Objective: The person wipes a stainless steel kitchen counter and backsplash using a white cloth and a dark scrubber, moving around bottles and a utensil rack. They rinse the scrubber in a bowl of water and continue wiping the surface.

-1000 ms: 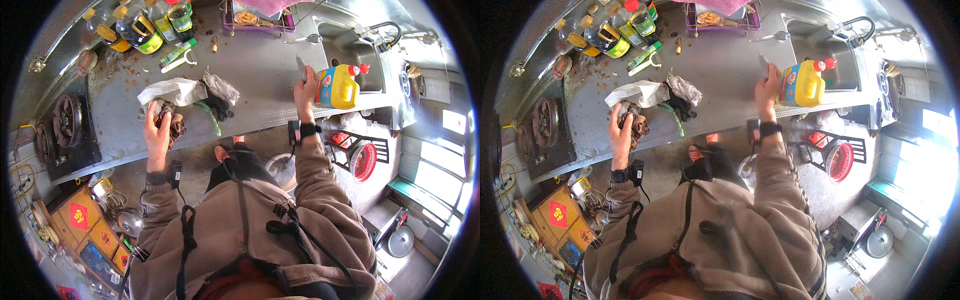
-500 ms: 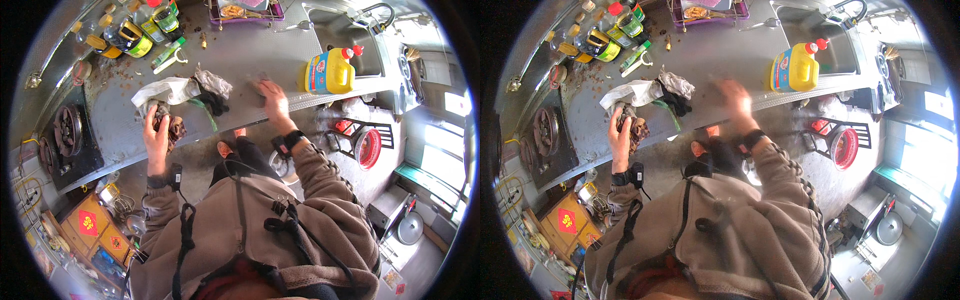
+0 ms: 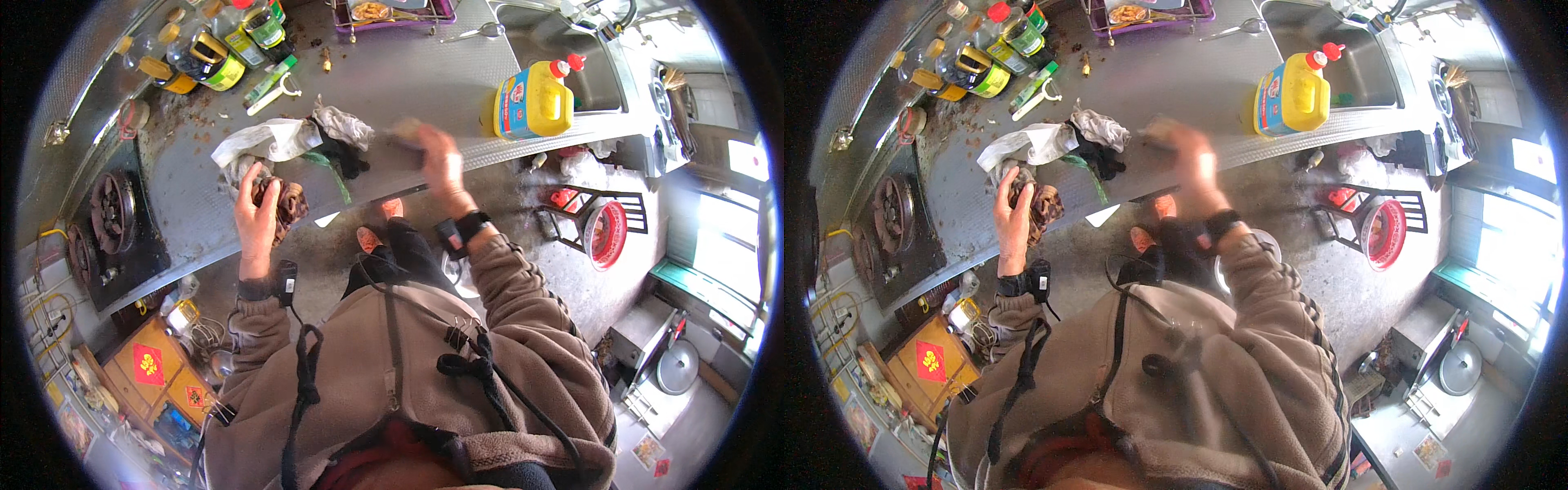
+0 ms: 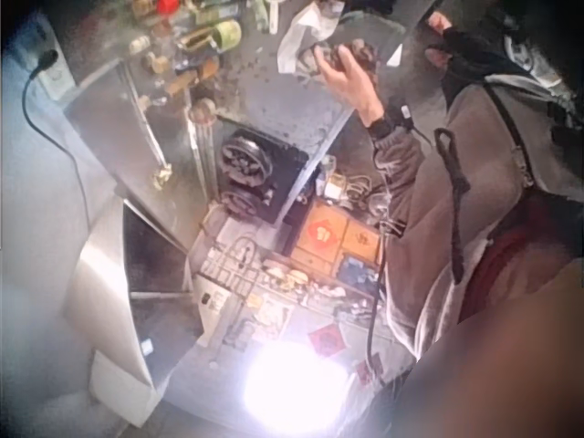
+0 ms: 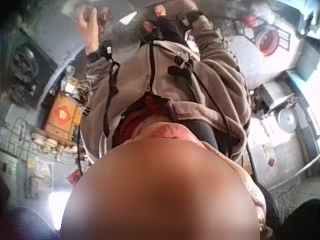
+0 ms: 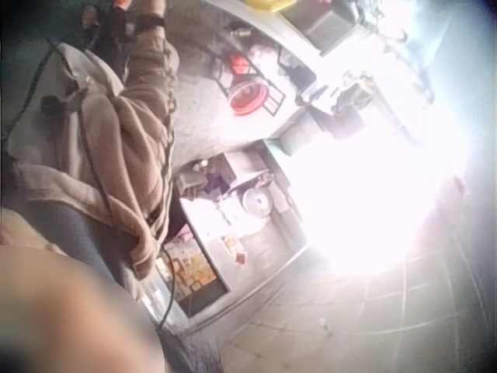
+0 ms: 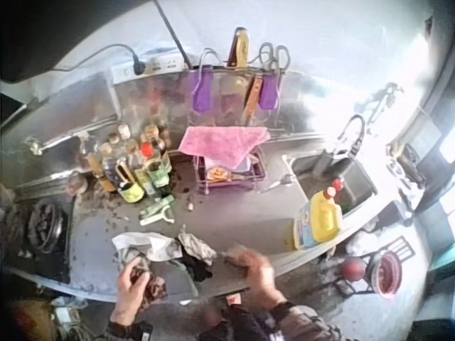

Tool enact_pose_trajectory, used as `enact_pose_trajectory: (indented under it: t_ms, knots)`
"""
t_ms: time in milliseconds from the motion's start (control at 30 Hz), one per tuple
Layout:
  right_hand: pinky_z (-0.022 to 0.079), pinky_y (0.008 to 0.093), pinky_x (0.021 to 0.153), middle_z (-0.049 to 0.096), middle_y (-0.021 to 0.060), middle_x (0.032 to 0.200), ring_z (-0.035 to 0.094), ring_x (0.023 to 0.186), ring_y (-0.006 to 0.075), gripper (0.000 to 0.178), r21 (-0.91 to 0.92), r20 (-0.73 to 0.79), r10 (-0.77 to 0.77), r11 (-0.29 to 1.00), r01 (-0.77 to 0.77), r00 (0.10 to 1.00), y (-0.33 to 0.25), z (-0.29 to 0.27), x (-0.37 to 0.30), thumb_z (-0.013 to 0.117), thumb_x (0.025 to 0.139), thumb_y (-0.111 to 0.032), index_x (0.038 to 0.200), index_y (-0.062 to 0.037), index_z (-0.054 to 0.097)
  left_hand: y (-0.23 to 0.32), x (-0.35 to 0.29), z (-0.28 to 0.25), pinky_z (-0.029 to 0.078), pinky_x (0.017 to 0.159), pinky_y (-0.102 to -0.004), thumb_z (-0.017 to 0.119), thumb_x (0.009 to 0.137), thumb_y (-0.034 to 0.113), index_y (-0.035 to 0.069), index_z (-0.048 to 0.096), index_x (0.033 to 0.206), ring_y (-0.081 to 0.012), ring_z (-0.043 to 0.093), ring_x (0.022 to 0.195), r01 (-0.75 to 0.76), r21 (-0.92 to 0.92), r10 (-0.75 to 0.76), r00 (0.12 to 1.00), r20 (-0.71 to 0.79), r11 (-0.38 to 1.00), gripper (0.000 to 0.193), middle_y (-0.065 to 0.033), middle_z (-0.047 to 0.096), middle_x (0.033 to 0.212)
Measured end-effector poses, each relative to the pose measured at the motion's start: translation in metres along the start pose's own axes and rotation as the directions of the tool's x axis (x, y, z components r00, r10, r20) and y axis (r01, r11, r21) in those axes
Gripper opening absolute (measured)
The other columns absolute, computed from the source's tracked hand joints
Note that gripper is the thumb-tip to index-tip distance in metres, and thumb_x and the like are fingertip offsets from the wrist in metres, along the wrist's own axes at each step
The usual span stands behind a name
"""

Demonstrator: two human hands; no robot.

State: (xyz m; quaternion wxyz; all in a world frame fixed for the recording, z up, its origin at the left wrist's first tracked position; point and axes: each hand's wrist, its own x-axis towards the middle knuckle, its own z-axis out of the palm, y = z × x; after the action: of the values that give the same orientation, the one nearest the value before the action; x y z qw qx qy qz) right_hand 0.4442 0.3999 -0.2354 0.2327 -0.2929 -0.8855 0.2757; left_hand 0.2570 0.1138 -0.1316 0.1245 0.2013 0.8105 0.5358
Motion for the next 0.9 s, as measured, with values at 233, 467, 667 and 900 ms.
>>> enact_pose_trajectory:
  t_ms: [233,467,667,900]
  knots:
    - [0.045,0.0403,0.099,0.061,0.0163,0.123,0.057,0.114,0.0339,0.046,-0.242,-0.247,0.034,0.966,-0.096,0.968,0.049,-0.033,0.033,0.051,0.076,0.009,0.118,-0.0056,0.065,-0.016,-0.013,-0.011,0.048,0.087,-0.0290,0.069,0.088,0.016,0.002,0.058,0.126,-0.0134,0.061,0.095,0.059,0.030,-0.058,0.998,-0.027,0.998,0.042,-0.0062,0.066,0.109]
    - [0.045,0.0416,0.098,0.063,0.0075,0.121,0.058,0.114,0.0298,0.040,-0.054,0.068,-0.210,0.975,0.214,0.975,-0.009,0.037,-0.005,0.053,0.074,0.002,0.109,-0.0092,0.068,-0.017,-0.026,-0.016,0.048,0.079,-0.0273,0.069,0.088,0.016,0.002,0.058,0.125,-0.0104,0.058,0.086,0.107,-0.028,-0.109,0.993,-0.044,0.994,0.041,-0.0048,0.065,0.101]
    - [0.046,0.0378,0.098,0.067,0.0106,0.113,0.060,0.110,0.0297,0.039,-0.038,0.290,-0.168,0.982,0.186,0.942,0.030,-0.048,-0.047,0.049,0.073,0.006,0.106,-0.0048,0.068,-0.022,-0.033,-0.035,0.049,0.085,-0.0285,0.067,0.090,0.012,0.001,0.057,0.126,-0.0127,0.061,0.093,0.054,-0.079,-0.060,0.995,-0.077,0.995,0.039,-0.0080,0.066,0.105]
    - [0.048,0.0389,0.095,0.066,0.0114,0.115,0.061,0.108,0.0296,0.040,-0.211,0.004,-0.054,0.976,0.053,0.999,0.018,-0.009,-0.036,0.056,0.074,0.006,0.108,-0.0108,0.070,-0.029,-0.047,-0.035,0.046,0.083,-0.0264,0.067,0.090,0.013,0.001,0.059,0.125,-0.0105,0.056,0.092,0.167,-0.029,-0.169,0.982,-0.082,0.985,0.038,-0.0045,0.064,0.105]
